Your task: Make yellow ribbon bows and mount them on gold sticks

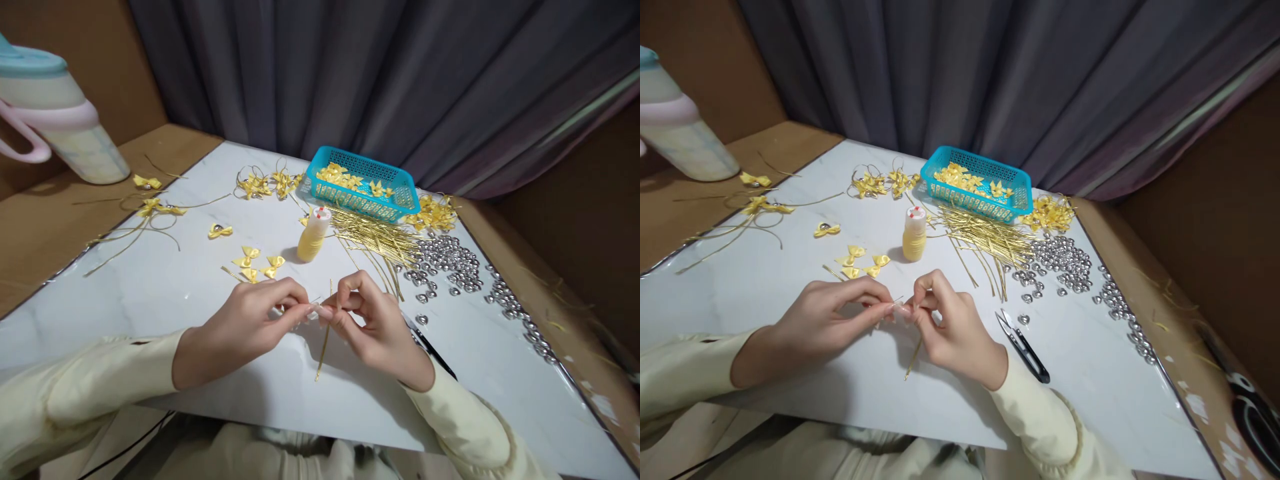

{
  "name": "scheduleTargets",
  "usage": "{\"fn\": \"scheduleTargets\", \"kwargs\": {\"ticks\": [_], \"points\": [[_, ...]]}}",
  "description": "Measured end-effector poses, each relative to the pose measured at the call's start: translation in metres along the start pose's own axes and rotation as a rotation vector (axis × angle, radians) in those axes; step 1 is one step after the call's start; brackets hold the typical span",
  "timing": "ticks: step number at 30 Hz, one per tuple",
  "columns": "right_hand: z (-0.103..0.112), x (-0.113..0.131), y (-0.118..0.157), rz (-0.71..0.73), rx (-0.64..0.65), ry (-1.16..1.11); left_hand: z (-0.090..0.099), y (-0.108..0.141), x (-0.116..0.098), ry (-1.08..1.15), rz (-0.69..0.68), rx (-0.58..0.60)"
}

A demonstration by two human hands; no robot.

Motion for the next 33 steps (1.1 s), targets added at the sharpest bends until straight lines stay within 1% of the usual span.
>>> {"fn": "scheduleTargets", "kwargs": {"ticks": [16, 22, 33], "points": [[-0.0008, 0.0004, 0.0000, -0.006, -0.004, 0.001, -0.0001, 0.0005, -0.0013, -0.021, 0.003, 0.012], [-0.0011, 0.0007, -0.0001, -0.031, -0.017, -0.014, 0.0002, -0.0003, -0.0018, -0.036, 0.005, 0.007], [-0.0004, 0.0012, 0.0000, -0.030, -0.028, -0.010, 0.0013, 0.0002, -0.0029, -0.026, 0.031, -0.013]]}}
Point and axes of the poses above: each hand's wrist, its own y-axis away from the middle knuckle, its own z-axis out of the back of the hand, x = y × z, the point moved 2 cm from there along -y, towards the middle knuckle, and after that the axes turned 12 degrees about -x, right-handed, at the moved point
